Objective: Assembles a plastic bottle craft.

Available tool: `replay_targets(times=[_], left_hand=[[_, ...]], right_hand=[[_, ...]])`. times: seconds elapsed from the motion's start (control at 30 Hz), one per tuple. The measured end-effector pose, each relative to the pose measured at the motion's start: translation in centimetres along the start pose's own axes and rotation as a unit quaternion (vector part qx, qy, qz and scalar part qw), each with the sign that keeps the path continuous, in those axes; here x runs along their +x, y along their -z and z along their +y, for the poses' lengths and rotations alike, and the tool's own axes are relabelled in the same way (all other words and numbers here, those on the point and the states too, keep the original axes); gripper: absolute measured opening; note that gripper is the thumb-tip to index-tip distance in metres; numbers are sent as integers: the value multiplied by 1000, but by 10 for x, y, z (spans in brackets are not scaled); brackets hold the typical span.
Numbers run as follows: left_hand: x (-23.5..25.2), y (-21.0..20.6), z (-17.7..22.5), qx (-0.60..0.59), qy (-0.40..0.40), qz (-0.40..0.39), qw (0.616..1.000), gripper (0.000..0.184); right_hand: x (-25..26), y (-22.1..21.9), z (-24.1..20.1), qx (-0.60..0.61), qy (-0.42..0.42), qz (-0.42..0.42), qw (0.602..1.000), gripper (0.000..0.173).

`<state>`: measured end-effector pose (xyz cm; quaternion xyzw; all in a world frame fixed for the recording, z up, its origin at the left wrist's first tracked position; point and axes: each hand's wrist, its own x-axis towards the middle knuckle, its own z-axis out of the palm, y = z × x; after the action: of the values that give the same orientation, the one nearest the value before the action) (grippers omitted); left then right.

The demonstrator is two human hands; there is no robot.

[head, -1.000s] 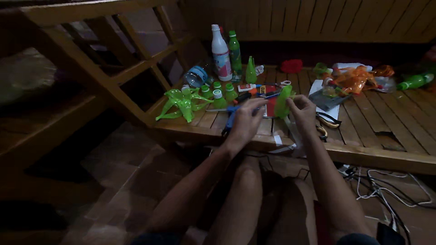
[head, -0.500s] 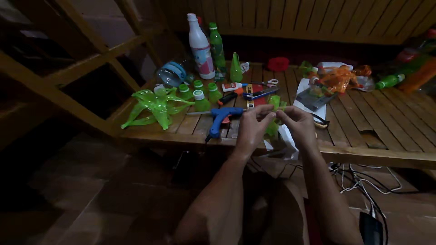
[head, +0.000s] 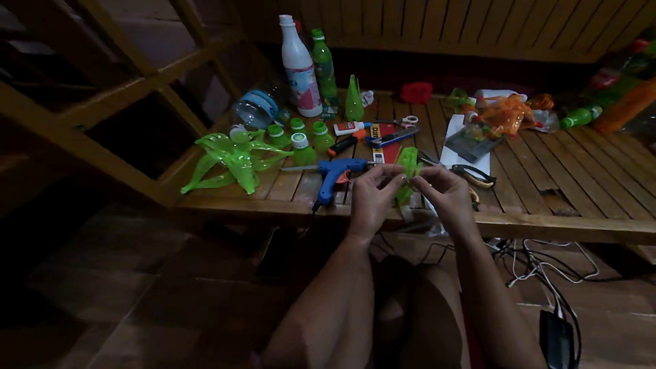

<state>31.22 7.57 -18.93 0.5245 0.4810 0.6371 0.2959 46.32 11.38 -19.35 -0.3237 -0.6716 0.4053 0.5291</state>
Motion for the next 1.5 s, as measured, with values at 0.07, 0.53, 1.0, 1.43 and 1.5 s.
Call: replay_targets(times=[0.07,0.53,1.0,1.43,1.5], left_hand=[[-1,-1,1,15,-4,9,1000,15],[1,-10,-1,73,-52,22,996,20],[1,-11,-6,94,-103,27,990,18],[1,-13,-3,105,-110,37,988,16],[1,-13,-3,109,-120,39,986,16]], right_hand=[[0,0,2,2,5,2,1000,11],[2,-2,10,34,29,30,999,12],[3,-7,10,26,28,44,998,8],[3,-5,10,20,36,39,998,8],[3,-5,11,19,39,40,998,8]])
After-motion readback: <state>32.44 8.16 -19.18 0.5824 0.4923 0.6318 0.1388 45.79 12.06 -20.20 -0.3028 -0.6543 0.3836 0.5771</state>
